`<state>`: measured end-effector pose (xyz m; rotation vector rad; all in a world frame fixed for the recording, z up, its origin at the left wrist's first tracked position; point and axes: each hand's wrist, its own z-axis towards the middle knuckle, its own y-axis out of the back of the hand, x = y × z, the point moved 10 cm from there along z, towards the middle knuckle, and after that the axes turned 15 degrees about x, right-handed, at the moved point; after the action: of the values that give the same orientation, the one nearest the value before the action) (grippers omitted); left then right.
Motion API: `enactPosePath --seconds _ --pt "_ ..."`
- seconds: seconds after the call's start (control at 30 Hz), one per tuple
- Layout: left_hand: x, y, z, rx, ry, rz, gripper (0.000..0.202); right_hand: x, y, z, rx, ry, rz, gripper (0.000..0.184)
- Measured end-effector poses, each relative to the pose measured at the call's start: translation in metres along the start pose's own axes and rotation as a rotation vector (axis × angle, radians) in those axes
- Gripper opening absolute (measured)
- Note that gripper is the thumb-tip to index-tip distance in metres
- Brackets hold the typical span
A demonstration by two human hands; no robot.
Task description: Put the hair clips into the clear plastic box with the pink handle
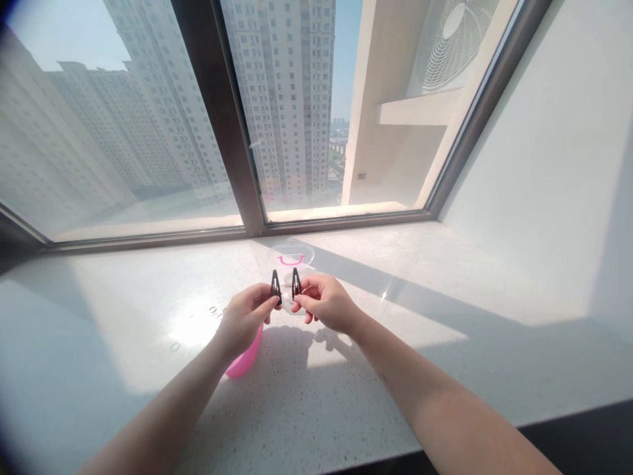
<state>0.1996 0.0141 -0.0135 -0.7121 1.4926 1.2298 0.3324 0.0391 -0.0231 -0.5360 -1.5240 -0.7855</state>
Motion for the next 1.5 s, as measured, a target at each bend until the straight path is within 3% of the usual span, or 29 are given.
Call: enactPosePath --seconds 1.5 --pt "0.0086 0.0079 0.0033 -0.028 0.011 0.017 0.016 0.0018 -0.001 0.0014 -0.018 0.009 -0.014 0.012"
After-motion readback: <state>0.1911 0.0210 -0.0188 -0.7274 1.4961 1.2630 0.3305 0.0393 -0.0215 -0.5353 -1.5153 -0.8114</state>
